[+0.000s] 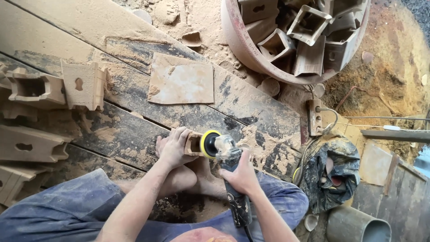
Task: Sanding small wooden components using a handheld power sander in a workshop environment.
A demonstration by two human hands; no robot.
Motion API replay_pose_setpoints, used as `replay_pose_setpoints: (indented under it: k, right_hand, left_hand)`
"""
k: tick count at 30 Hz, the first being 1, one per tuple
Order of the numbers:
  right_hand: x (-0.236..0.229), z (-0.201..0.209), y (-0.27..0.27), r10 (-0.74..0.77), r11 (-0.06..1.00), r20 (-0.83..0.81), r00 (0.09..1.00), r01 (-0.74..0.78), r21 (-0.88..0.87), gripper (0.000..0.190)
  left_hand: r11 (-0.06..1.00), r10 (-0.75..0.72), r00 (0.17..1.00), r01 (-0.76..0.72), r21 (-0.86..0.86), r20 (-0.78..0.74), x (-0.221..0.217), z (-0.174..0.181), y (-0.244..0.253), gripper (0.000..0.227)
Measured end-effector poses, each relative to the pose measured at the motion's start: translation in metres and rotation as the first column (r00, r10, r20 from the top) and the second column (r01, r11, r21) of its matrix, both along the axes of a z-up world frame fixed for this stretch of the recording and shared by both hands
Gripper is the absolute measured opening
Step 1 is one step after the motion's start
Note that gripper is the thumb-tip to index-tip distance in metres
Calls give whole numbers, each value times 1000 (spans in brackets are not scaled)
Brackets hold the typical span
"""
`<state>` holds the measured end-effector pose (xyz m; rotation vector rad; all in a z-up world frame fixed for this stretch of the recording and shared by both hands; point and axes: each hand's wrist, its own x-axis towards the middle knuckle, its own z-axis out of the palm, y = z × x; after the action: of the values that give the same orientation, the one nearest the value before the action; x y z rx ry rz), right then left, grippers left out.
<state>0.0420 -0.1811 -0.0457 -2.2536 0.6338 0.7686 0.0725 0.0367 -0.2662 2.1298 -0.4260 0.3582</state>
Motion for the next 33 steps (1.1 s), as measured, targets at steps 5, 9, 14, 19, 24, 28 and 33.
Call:
replay_pose_setpoints:
  k: [5,9,14,19,24,28,33]
  right_hand:
    - [1,-4,-7,-2,1000,-3,1000,2,-25,93]
    - [0,15,-5,-8,999,-115,993,4,-35,72]
    - [2,16,5,39,999,-24,999,-39,19,77]
    - [7,23,-3,18,1000,-79,997,-18,2,77]
    - [-30,21,-41,-141,987,12,990,142,-73,89]
    - [-71,2,-80,-233,964,123,965,246,-105,89]
    - [-93,21,-92,-352,934,231,907,356,22,84]
  left_hand:
    - [1000,-8,1000,7,25,2,5,4,3,101]
    - [979,-81,950,133,155,-303,-4,-10,6,108]
    - [983,-83,958,124,138,-275,-4,-9,4,105]
    - [979,-38,946,100,179,-321,-4,0,7,106]
    - [967,-216,911,250,56,-352,9,19,15,107]
    - [931,-201,941,270,247,-272,8,49,-10,100]
    - [791,-58,975,176,586,-215,-27,96,-51,96]
